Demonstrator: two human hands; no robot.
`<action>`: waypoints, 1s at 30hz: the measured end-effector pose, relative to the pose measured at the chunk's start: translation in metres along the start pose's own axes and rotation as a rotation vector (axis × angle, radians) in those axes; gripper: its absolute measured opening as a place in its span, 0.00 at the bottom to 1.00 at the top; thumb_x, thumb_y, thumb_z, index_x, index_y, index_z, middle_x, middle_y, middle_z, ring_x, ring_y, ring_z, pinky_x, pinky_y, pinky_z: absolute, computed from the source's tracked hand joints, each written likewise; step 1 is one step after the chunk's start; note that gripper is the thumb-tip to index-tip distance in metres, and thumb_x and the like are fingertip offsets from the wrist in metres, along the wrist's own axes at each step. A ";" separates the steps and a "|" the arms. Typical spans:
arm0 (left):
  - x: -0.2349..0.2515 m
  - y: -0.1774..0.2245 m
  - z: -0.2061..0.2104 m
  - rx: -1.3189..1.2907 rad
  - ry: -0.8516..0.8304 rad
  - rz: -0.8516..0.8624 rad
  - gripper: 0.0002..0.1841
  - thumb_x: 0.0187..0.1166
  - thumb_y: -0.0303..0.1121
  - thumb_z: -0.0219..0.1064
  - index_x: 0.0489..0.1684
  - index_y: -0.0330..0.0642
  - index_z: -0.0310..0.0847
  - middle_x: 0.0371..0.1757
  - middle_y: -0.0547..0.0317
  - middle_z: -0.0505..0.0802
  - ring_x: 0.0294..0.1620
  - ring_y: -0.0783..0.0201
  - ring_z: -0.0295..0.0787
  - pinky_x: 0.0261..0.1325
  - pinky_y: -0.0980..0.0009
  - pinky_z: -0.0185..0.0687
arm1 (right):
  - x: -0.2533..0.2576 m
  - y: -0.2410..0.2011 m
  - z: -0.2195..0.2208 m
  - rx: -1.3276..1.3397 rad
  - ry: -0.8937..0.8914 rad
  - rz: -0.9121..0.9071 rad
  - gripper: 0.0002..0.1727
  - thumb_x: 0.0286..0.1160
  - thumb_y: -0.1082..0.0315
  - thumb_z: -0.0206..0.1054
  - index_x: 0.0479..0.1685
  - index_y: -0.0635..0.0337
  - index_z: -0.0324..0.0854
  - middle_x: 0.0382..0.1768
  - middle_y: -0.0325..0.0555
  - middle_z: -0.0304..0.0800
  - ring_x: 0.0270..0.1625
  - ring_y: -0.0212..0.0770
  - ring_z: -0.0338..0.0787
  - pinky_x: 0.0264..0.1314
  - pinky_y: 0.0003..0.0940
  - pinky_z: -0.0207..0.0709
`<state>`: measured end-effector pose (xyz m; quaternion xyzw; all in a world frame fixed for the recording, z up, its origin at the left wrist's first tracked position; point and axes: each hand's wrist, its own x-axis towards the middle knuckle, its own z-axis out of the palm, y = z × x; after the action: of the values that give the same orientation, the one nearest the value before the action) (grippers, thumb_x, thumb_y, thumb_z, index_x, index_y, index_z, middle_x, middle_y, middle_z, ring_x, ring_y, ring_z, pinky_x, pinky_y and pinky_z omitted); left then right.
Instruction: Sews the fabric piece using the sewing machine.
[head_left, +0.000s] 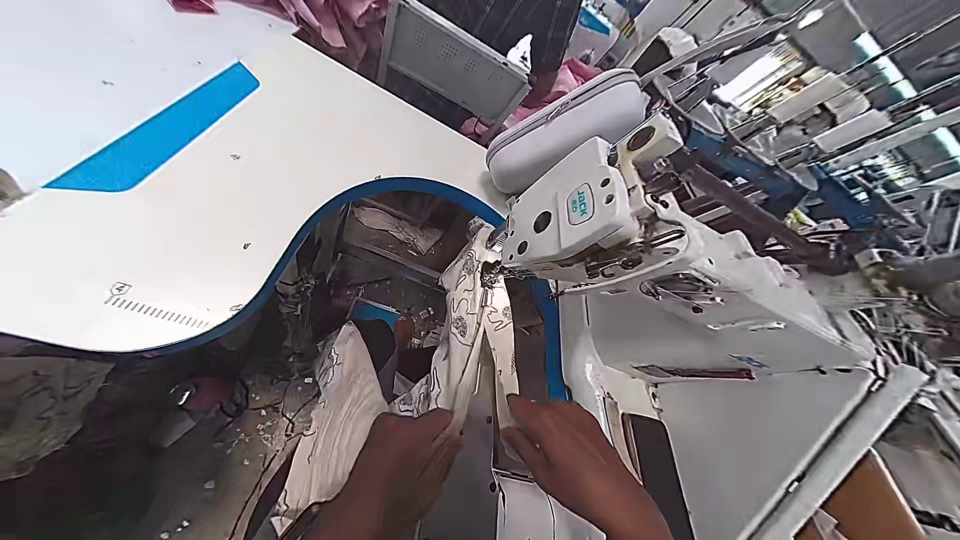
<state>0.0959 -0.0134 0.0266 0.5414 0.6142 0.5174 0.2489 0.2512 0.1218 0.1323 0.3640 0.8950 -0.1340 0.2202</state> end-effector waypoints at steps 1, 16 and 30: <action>-0.011 -0.013 -0.017 -0.060 -0.033 -0.059 0.14 0.78 0.39 0.68 0.31 0.36 0.88 0.17 0.55 0.88 0.17 0.64 0.84 0.22 0.64 0.79 | 0.001 0.010 0.007 -0.004 -0.162 0.087 0.14 0.79 0.63 0.66 0.45 0.68 0.87 0.37 0.66 0.91 0.48 0.69 0.91 0.50 0.68 0.77; -0.028 0.014 0.032 0.412 0.252 0.392 0.11 0.77 0.28 0.61 0.28 0.41 0.89 0.12 0.62 0.83 0.14 0.63 0.75 0.27 0.71 0.69 | -0.064 -0.084 0.054 -0.256 0.558 0.055 0.22 0.59 0.77 0.68 0.57 0.73 0.90 0.14 0.47 0.84 0.14 0.45 0.84 0.16 0.34 0.72; 0.027 -0.003 0.034 0.183 0.232 0.199 0.13 0.76 0.29 0.61 0.37 0.39 0.96 0.08 0.60 0.79 0.09 0.62 0.72 0.21 0.68 0.67 | 0.005 -0.071 0.023 -0.225 0.582 0.123 0.19 0.66 0.77 0.67 0.58 0.69 0.91 0.22 0.49 0.89 0.18 0.43 0.87 0.17 0.33 0.76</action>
<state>0.1166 0.0244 0.0196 0.5564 0.6269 0.5403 0.0735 0.2049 0.0661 0.1156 0.4138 0.9060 0.0892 0.0016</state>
